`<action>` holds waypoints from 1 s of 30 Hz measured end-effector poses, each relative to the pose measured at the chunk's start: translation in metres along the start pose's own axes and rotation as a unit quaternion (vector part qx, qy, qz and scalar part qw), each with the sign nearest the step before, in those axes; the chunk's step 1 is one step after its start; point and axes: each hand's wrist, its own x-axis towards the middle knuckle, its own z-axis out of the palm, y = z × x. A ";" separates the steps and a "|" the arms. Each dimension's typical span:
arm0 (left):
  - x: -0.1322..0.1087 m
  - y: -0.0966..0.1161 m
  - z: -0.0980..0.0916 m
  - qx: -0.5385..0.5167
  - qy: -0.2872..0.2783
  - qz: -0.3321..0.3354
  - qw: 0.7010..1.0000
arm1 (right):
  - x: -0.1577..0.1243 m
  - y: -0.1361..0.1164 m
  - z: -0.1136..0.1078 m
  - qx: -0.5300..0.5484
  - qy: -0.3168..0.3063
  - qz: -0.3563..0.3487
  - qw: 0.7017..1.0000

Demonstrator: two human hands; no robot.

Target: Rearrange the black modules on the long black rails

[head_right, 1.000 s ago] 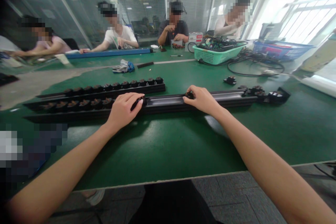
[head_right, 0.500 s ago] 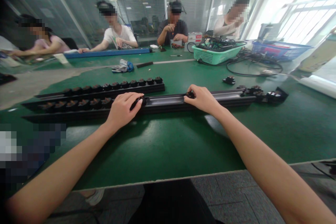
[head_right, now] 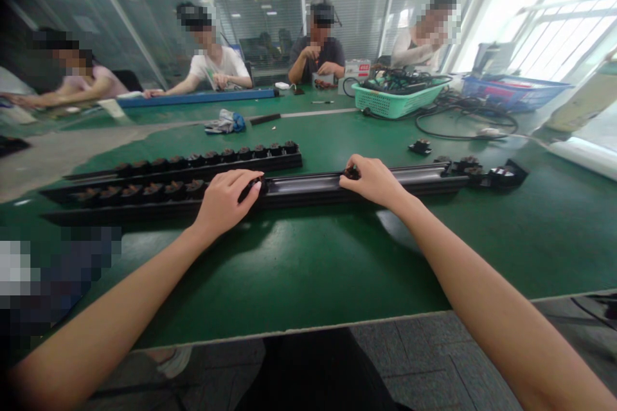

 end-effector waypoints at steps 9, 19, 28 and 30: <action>0.000 0.000 0.000 0.004 0.005 0.007 1.000 | 0.000 0.002 -0.001 -0.016 0.001 0.002 1.000; 0.000 0.001 0.000 0.005 0.005 0.004 1.000 | 0.000 0.005 -0.005 -0.028 -0.015 0.011 0.999; -0.001 0.000 0.000 0.014 0.001 0.006 1.000 | 0.001 0.007 -0.008 -0.075 -0.031 0.018 0.997; -0.001 0.002 -0.002 0.018 -0.002 0.009 1.000 | 0.000 0.007 -0.010 -0.093 -0.039 0.024 0.995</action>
